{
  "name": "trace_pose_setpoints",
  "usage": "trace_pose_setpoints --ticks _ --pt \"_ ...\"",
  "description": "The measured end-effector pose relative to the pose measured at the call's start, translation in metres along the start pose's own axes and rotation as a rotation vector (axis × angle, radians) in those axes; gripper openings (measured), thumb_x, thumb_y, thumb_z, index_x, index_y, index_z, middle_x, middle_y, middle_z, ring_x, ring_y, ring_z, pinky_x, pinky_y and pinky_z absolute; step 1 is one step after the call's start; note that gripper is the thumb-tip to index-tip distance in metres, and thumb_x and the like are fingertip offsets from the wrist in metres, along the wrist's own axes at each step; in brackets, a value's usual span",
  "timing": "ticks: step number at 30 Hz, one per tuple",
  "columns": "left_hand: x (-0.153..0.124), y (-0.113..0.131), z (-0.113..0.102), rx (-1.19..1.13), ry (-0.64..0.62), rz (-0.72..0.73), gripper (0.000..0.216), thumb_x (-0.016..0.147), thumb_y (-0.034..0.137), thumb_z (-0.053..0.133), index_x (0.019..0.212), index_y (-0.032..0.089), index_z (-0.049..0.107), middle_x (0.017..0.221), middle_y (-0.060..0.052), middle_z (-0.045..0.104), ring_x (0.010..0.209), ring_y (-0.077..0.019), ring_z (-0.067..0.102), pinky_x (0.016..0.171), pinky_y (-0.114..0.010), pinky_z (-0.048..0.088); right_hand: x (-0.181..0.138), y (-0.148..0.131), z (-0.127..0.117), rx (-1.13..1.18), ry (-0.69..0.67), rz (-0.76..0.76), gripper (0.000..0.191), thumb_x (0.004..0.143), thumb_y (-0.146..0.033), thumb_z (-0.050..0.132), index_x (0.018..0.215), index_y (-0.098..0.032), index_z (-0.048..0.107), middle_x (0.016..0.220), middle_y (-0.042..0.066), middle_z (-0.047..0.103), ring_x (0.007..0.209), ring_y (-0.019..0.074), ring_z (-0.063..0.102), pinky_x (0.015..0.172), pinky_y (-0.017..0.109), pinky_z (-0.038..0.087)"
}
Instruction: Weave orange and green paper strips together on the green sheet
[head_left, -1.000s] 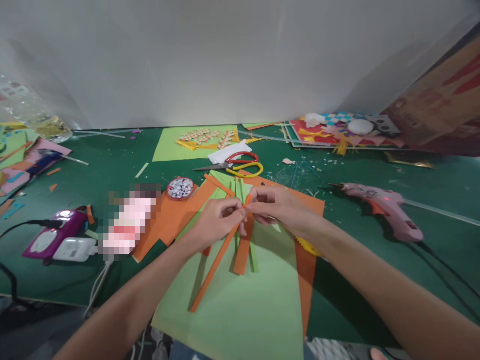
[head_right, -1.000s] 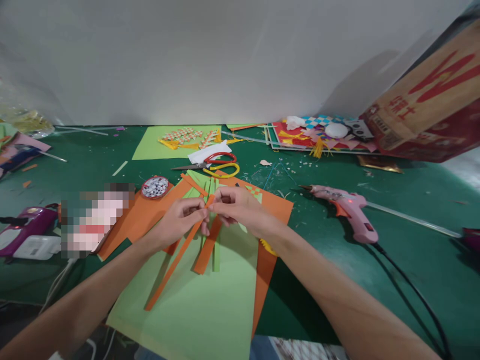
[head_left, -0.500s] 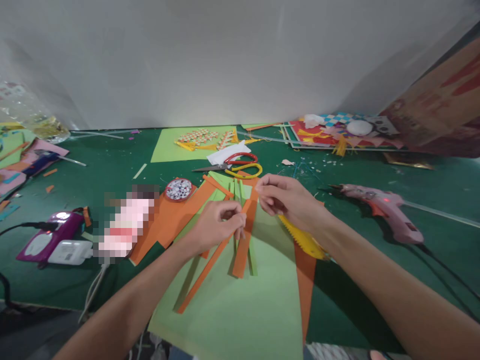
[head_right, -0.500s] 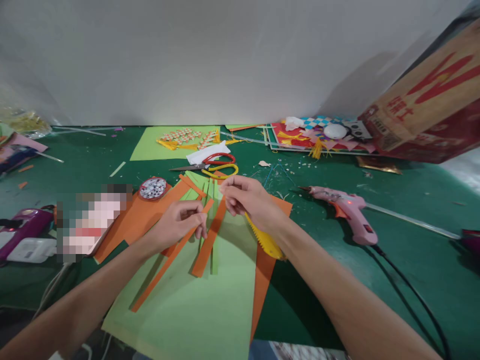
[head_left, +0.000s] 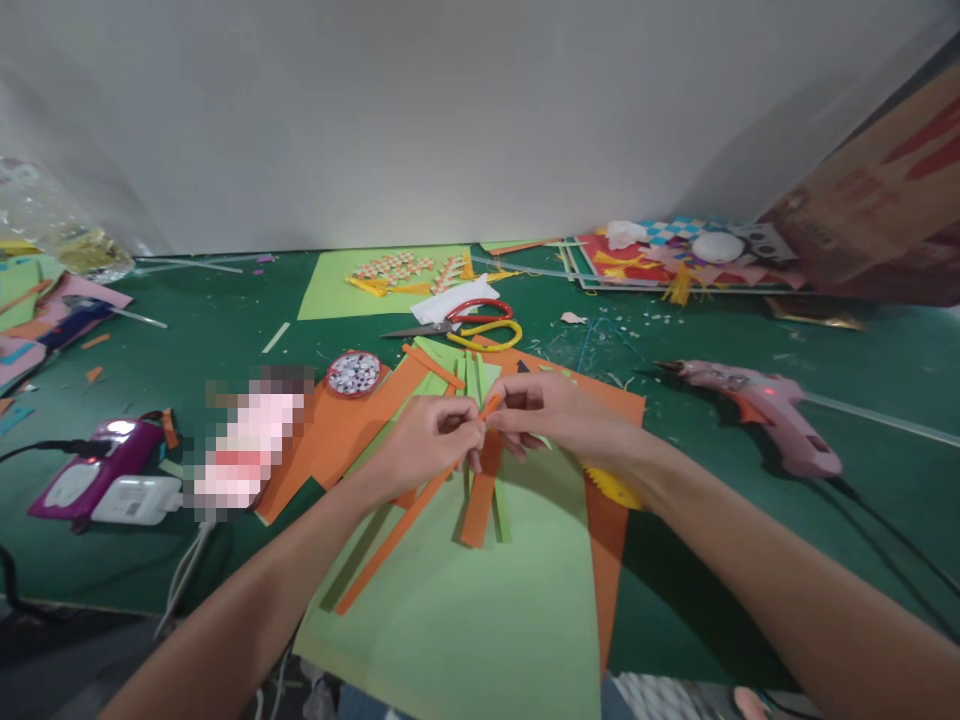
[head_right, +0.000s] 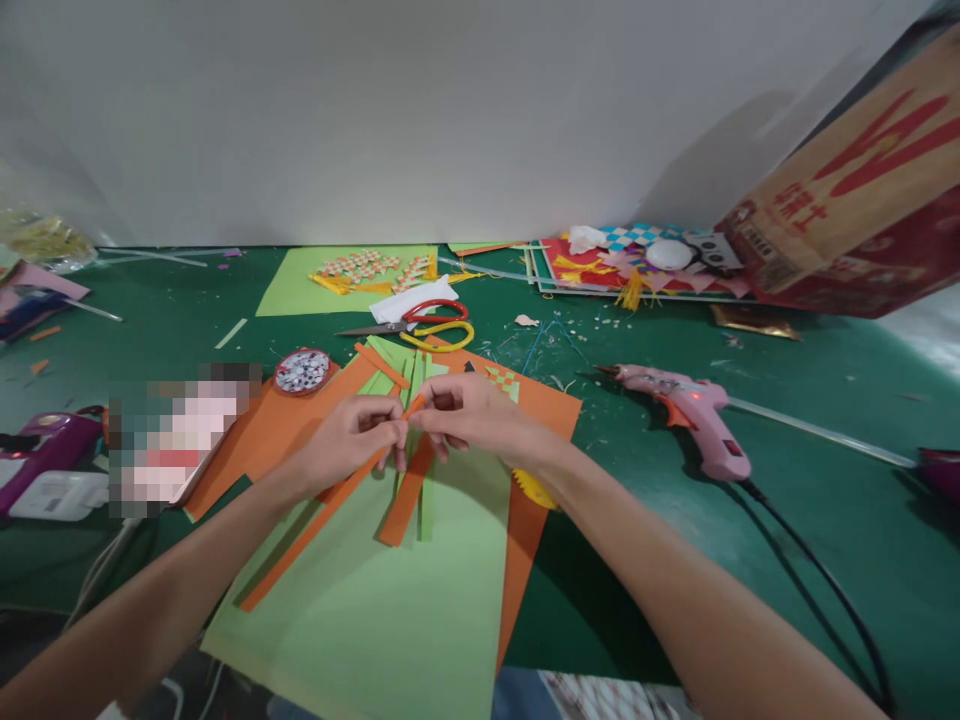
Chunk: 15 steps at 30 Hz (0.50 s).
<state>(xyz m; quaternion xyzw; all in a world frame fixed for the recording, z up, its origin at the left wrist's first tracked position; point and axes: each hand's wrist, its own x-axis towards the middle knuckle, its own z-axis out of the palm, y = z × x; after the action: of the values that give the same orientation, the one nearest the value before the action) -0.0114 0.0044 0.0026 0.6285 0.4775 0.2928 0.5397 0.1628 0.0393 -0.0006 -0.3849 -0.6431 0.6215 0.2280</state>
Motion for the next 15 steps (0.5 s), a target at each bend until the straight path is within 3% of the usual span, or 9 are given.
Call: trace_pose_setpoints --ticks 6,11,15 --pt "-0.0004 0.0025 0.0004 0.018 -0.032 -0.012 0.015 0.067 0.018 0.045 0.052 0.018 0.043 0.049 0.002 0.053 0.048 -0.0096 0.055 0.044 -0.018 0.034 -0.0024 -0.0047 0.0039 -0.091 0.026 0.007 0.004 0.064 -0.016 0.052 0.063 -0.019 0.055 0.038 -0.005 0.051 0.037 0.0074 0.041 0.043 0.021 0.028" --pt "-0.0002 0.0025 0.0000 0.034 -0.059 -0.007 0.015 0.068 0.019 0.045 0.053 0.018 0.044 0.050 0.002 0.054 0.047 -0.0088 0.053 0.043 -0.018 0.034 -0.0028 -0.0061 0.0028 -0.105 -0.008 0.016 0.011 0.062 -0.016 0.050 0.068 -0.017 0.058 0.040 -0.005 0.051 0.039 0.0081 0.045 0.046 0.021 0.032" --pt "-0.0012 0.0013 -0.0015 0.027 -0.077 -0.014 0.017 0.069 0.016 0.045 0.052 0.018 0.043 0.048 0.002 0.054 0.045 -0.0073 0.049 0.041 -0.017 0.033 -0.0031 -0.0085 -0.0020 -0.118 -0.005 0.003 0.005 0.063 -0.017 0.051 0.066 -0.018 0.055 0.042 -0.007 0.049 0.038 0.0072 0.044 0.044 0.021 0.029"
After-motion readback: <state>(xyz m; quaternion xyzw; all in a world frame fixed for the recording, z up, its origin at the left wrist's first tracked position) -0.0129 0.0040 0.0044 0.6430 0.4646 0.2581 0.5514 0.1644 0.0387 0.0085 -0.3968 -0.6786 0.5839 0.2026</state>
